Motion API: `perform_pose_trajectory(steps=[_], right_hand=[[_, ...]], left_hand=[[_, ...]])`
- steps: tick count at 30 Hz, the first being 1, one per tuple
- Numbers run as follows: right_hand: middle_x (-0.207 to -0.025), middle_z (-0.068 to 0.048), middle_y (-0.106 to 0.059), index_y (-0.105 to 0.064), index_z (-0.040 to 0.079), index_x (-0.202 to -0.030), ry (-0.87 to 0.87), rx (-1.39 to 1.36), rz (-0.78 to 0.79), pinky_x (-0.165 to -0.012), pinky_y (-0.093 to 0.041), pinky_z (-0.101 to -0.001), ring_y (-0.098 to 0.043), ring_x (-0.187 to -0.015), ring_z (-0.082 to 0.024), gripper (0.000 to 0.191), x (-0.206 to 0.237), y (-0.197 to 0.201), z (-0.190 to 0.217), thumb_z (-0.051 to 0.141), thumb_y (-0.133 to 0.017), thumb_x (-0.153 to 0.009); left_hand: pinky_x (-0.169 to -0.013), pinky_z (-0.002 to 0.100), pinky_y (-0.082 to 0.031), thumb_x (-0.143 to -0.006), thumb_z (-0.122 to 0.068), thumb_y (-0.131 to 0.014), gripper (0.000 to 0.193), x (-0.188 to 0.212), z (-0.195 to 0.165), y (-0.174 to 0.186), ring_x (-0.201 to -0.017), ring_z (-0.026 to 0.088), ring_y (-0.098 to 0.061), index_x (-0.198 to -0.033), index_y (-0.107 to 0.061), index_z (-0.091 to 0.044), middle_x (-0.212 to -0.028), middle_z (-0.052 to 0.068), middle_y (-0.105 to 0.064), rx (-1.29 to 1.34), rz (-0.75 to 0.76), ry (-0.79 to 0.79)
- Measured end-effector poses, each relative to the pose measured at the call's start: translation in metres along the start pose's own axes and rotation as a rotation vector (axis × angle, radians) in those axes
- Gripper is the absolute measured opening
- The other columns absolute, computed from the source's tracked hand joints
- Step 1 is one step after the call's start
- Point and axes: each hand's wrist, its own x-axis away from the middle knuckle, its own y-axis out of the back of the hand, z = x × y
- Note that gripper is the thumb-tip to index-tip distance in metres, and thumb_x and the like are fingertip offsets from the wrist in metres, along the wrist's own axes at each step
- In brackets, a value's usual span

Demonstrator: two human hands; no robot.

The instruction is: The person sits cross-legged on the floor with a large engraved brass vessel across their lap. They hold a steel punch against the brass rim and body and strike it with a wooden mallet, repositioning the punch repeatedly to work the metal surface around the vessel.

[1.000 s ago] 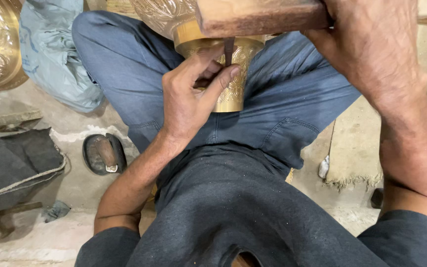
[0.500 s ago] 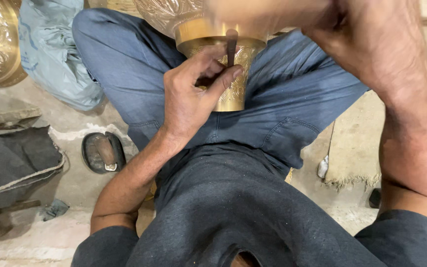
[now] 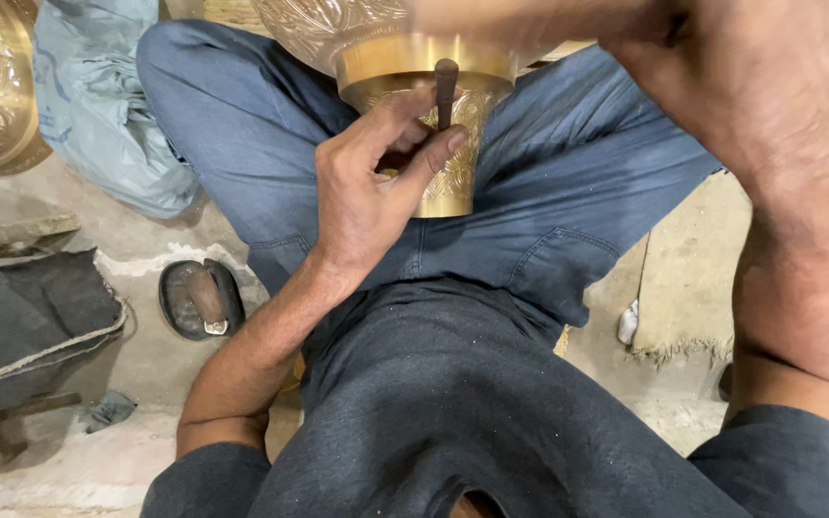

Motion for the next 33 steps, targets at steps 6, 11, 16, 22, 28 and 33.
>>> perform_pose_trajectory(steps=[6, 11, 16, 22, 28, 33], right_hand=[[-0.079, -0.012, -0.066, -0.069, -0.001, -0.097, -0.064, -0.104, -0.009, -0.067, -0.048, -0.038, -0.065, -0.071, -0.028, 0.019, -0.006, -0.007, 0.004, 0.016, -0.077, -0.102], [-0.078, -0.013, -0.066, -0.069, -0.001, -0.096, -0.1, -0.086, 0.005, -0.065, -0.047, -0.0385, -0.063, -0.07, -0.029, 0.022, -0.002, -0.011, -0.004, 0.018, -0.076, -0.105], [-0.077, -0.012, -0.065, -0.069, -0.001, -0.095, -0.051, -0.09, -0.044, -0.065, -0.047, -0.0375, -0.063, -0.069, -0.028, 0.022, -0.008, -0.01, 0.004, 0.018, -0.076, -0.104], [-0.077, -0.016, -0.062, -0.064, -0.004, -0.095, -0.355, -0.253, 0.035, -0.064, -0.048, -0.0434, -0.063, -0.069, -0.033, 0.035, -0.013, 0.005, 0.029, 0.025, -0.08, -0.107], [-0.08, -0.012, -0.065, -0.066, -0.001, -0.099, -0.047, -0.144, 0.021, -0.067, -0.052, -0.0362, -0.068, -0.074, -0.024, 0.012, -0.01, 0.002, 0.025, 0.005, -0.077, -0.1], [-0.089, -0.013, -0.069, -0.066, 0.005, -0.111, 0.216, 0.04, -0.03, -0.074, -0.053, -0.0399, -0.069, -0.08, -0.028, 0.028, -0.004, 0.001, 0.019, 0.004, -0.081, -0.087]], left_hand=[[-0.067, 0.025, -0.063, -0.1, -0.015, -0.081, 0.034, 0.001, -0.002, 0.002, -0.079, 0.011, -0.076, -0.128, -0.068, -0.001, -0.089, 0.006, -0.076, 0.026, -0.008, 0.03], [-0.072, 0.026, -0.061, -0.102, -0.015, -0.082, 0.036, 0.0, -0.004, 0.004, -0.083, 0.011, -0.076, -0.132, -0.067, -0.002, -0.097, 0.007, -0.077, 0.034, -0.027, -0.016], [-0.071, 0.025, -0.061, -0.1, -0.013, -0.083, 0.035, -0.001, -0.006, 0.004, -0.079, 0.01, -0.073, -0.129, -0.068, -0.001, -0.093, 0.007, -0.075, 0.044, -0.016, 0.015], [-0.069, 0.024, -0.06, -0.099, -0.014, -0.083, 0.033, 0.0, -0.005, 0.005, -0.079, 0.01, -0.074, -0.127, -0.069, -0.001, -0.09, 0.006, -0.075, 0.036, -0.009, 0.037], [-0.072, 0.025, -0.063, -0.101, -0.016, -0.081, 0.036, -0.001, 0.0, 0.005, -0.084, 0.011, -0.075, -0.131, -0.067, -0.002, -0.1, 0.007, -0.075, 0.033, 0.018, -0.025], [-0.069, 0.026, -0.062, -0.099, -0.015, -0.082, 0.036, -0.001, -0.001, 0.005, -0.077, 0.01, -0.073, -0.13, -0.069, -0.002, -0.091, 0.005, -0.074, 0.004, 0.023, 0.009]])
